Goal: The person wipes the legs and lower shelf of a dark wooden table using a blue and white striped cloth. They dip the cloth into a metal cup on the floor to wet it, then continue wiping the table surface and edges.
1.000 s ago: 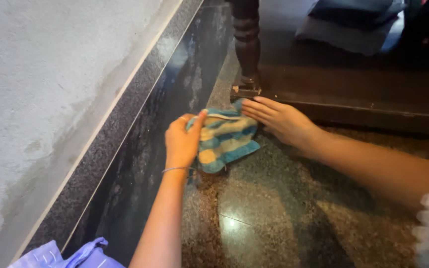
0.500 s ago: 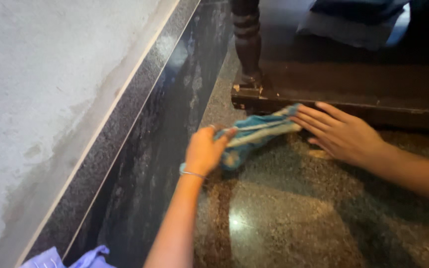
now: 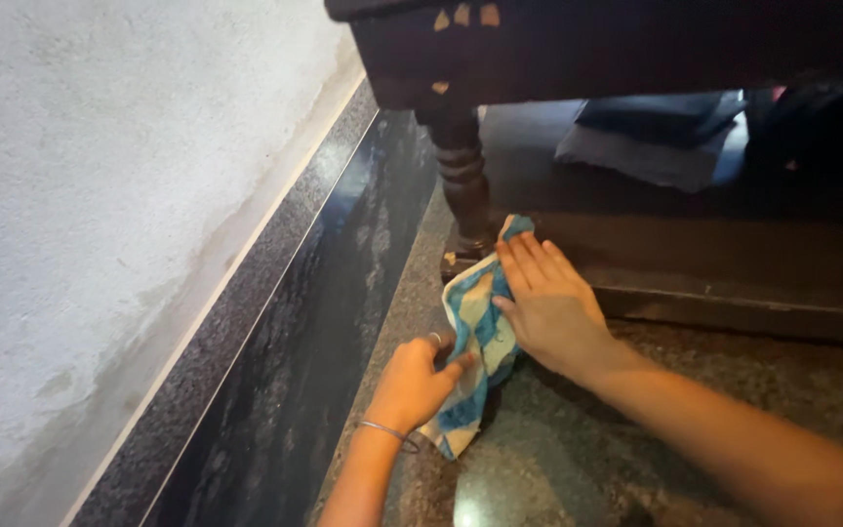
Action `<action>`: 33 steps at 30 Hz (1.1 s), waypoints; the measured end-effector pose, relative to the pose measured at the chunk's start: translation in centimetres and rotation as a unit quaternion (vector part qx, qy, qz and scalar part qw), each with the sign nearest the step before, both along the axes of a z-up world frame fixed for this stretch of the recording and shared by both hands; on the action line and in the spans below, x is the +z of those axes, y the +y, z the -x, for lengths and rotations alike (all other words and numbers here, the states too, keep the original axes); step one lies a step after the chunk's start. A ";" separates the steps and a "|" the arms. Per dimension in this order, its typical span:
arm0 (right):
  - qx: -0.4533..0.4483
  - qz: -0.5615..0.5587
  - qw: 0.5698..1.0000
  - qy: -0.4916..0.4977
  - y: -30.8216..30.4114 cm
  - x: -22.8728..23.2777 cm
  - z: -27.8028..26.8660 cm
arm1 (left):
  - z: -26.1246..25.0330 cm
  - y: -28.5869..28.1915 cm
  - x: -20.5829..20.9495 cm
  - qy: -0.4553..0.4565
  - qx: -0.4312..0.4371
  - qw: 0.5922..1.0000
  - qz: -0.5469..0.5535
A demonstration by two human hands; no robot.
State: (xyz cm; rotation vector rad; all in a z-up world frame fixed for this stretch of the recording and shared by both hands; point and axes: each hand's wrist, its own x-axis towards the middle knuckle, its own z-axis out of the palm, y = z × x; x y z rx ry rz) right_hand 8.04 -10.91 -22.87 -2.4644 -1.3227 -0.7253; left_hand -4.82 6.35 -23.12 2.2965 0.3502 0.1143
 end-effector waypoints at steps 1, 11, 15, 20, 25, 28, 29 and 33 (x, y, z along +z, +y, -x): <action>0.000 0.002 1.000 -0.008 -0.2 0.0 0.0 | -0.3 -0.1 0.1 0.015 -0.013 1.000 -0.019; -0.083 0.046 0.995 0.011 -11.8 2.2 -0.5 | -5.8 0.1 0.1 -0.223 0.079 0.954 -0.186; -0.188 0.067 0.962 0.187 -10.0 2.4 -3.7 | -8.9 -1.3 0.6 -0.228 0.056 0.965 -0.116; -0.126 0.083 0.975 0.163 -1.9 1.3 -7.1 | -10.6 -2.3 1.2 -0.208 0.094 0.974 0.008; 0.006 0.046 0.988 0.149 -0.5 0.8 -6.3 | -10.5 -1.7 1.2 -0.184 0.092 0.978 0.036; 0.087 0.045 0.985 0.143 -3.3 1.2 -5.5 | -10.8 -1.5 0.8 -0.219 0.080 0.969 0.083; 0.112 0.049 0.983 0.135 -4.4 1.4 -5.8 | -11.2 -1.5 0.7 -0.243 0.076 0.963 0.090; -0.011 0.108 0.984 0.144 -5.8 1.1 -7.6 | -12.1 -1.5 0.5 -0.288 0.079 0.947 0.118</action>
